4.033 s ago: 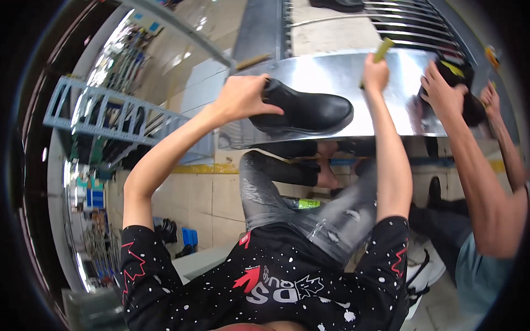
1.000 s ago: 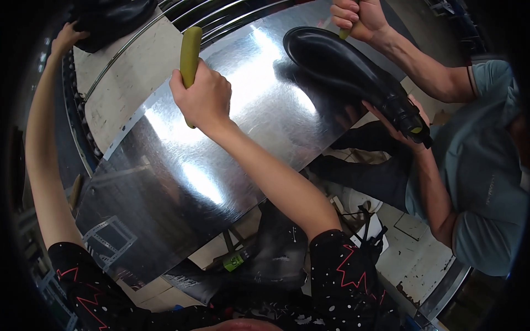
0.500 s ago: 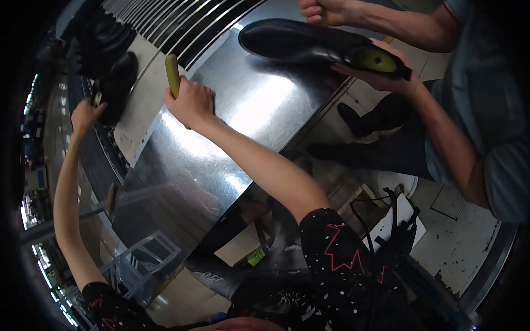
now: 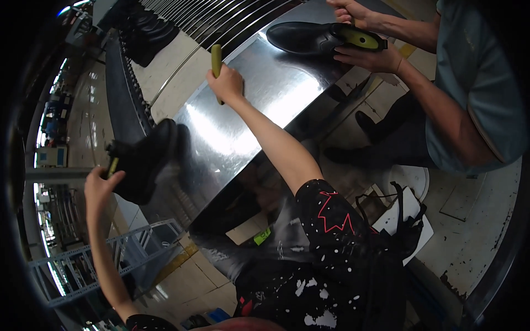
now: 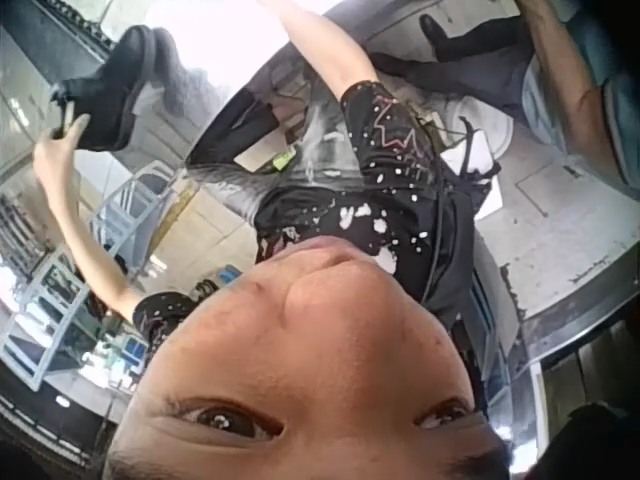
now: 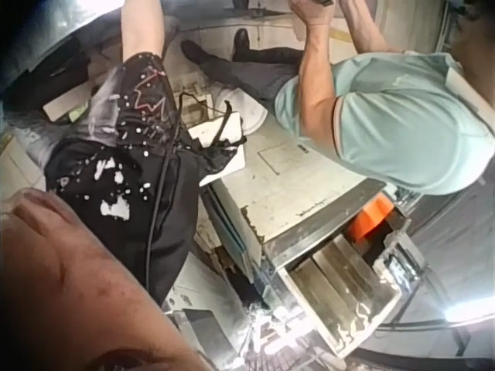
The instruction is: Scrape the bottom edges of a black boot with a handheld scraping tool.
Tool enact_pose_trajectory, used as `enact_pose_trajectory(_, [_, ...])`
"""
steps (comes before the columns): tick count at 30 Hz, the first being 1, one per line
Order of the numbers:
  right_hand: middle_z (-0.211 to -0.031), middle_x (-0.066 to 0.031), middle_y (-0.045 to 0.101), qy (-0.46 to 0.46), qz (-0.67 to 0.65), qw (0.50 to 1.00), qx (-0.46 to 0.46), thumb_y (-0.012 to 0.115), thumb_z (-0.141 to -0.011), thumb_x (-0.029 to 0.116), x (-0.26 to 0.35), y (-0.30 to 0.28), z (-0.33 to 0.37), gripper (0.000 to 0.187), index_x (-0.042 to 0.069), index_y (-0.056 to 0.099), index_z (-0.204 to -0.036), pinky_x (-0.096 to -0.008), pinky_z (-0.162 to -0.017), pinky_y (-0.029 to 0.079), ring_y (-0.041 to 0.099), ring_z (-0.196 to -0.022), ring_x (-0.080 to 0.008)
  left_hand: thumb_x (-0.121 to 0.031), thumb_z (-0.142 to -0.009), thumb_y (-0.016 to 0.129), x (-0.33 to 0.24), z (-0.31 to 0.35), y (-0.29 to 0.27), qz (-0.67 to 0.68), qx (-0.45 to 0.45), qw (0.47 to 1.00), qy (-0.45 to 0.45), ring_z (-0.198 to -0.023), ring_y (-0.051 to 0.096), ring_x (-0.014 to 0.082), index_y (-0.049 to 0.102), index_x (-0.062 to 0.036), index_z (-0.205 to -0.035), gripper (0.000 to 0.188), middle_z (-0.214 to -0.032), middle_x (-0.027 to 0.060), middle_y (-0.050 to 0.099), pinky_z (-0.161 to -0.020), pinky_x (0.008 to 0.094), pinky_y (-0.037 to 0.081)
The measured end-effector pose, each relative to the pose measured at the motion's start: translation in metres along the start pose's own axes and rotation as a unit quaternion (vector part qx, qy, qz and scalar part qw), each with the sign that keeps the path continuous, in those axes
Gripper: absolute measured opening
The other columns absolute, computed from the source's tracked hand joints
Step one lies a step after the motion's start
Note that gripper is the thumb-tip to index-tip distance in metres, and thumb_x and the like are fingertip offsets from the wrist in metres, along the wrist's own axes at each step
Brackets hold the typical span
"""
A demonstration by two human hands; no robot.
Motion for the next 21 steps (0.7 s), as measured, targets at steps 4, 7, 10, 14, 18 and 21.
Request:
enact_pose_trajectory(4, [-0.079, -0.0200, 0.071, -0.010, -0.031, 0.999, 0.017, 0.061, -0.091, 0.035, 0.030, 0.003, 0.049, 0.033, 0.002, 0.067, -0.093, -0.0494, -0.073, 0.055, 0.070, -0.077, -0.0410, -0.048, -0.075, 0.084, 0.034, 0.090, 0.078, 0.006, 0.098, 0.995, -0.033, -0.067, 0.066, 0.0311, 0.068, 0.0039, -0.093, 0.057, -0.081, 0.0187, 0.068, -0.066, 0.0431, 0.052])
enact_pose_trajectory(7, [-0.081, -0.0203, 0.071, -0.030, -0.018, 0.992, 0.119, 0.062, -0.092, 0.036, 0.034, 0.006, 0.098, 0.034, 0.002, 0.066, -0.093, -0.0497, -0.074, 0.053, 0.070, -0.079, -0.0410, -0.050, -0.076, 0.083, 0.050, 0.117, 0.104, 0.353, 0.099, 0.907, -0.208, -0.072, 0.067, 0.0352, 0.067, 0.0049, -0.103, 0.064, -0.082, 0.0204, 0.069, -0.069, 0.0440, 0.052])
enact_pose_trajectory(10, [-0.082, -0.0193, 0.070, 0.001, 0.008, 0.994, 0.106, 0.062, -0.093, 0.038, 0.025, 0.001, 0.129, 0.035, 0.003, 0.065, -0.094, -0.0487, -0.075, 0.052, 0.069, -0.081, -0.0391, -0.052, -0.080, 0.079, 0.032, 0.114, 0.111, 0.338, -0.012, 0.935, -0.107, -0.071, 0.066, 0.0273, 0.057, 0.0000, -0.131, 0.076, -0.089, 0.0188, 0.069, -0.065, 0.0386, 0.052])
enact_pose_trajectory(14, [-0.081, -0.0187, 0.070, -0.021, 0.052, 0.995, 0.084, 0.063, -0.093, 0.040, 0.021, -0.008, 0.130, 0.036, 0.004, 0.067, -0.096, -0.0484, -0.076, 0.052, 0.069, -0.081, -0.0392, -0.053, -0.083, 0.076, 0.024, 0.112, 0.114, 0.347, 0.046, 0.932, -0.094, -0.080, 0.065, 0.0208, 0.046, -0.0066, -0.147, 0.085, -0.101, 0.0149, 0.066, -0.068, 0.0358, 0.052])
enact_pose_trajectory(18, [-0.086, -0.0204, 0.072, -0.044, 0.069, 0.993, 0.082, 0.063, -0.092, 0.042, 0.019, 0.000, 0.127, 0.039, 0.003, 0.069, -0.094, -0.0489, -0.080, 0.051, 0.070, -0.085, -0.0406, -0.062, -0.101, 0.044, 0.071, 0.093, 0.131, 0.614, 0.143, 0.777, 0.006, -0.096, 0.060, 0.0152, 0.051, -0.0079, -0.145, 0.070, -0.100, 0.0060, 0.063, -0.093, 0.0340, 0.046])
enact_pose_trajectory(21, [-0.088, -0.0207, 0.073, -0.036, 0.086, 0.992, 0.087, 0.062, -0.092, 0.045, 0.016, 0.007, 0.122, 0.043, 0.003, 0.070, -0.097, -0.0487, -0.083, 0.052, 0.070, -0.087, -0.0403, -0.062, -0.106, 0.026, 0.077, 0.059, 0.147, 0.651, 0.001, 0.757, 0.057, -0.114, 0.060, 0.0188, 0.055, -0.0098, -0.145, 0.071, -0.120, 0.0097, 0.067, -0.103, 0.0329, 0.042])
Point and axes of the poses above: each hand's wrist, its own z-axis away from the middle knuckle, its own y-axis out of the palm, x = y × z, the point moved 4 cm from there along -z, towards the middle knuckle
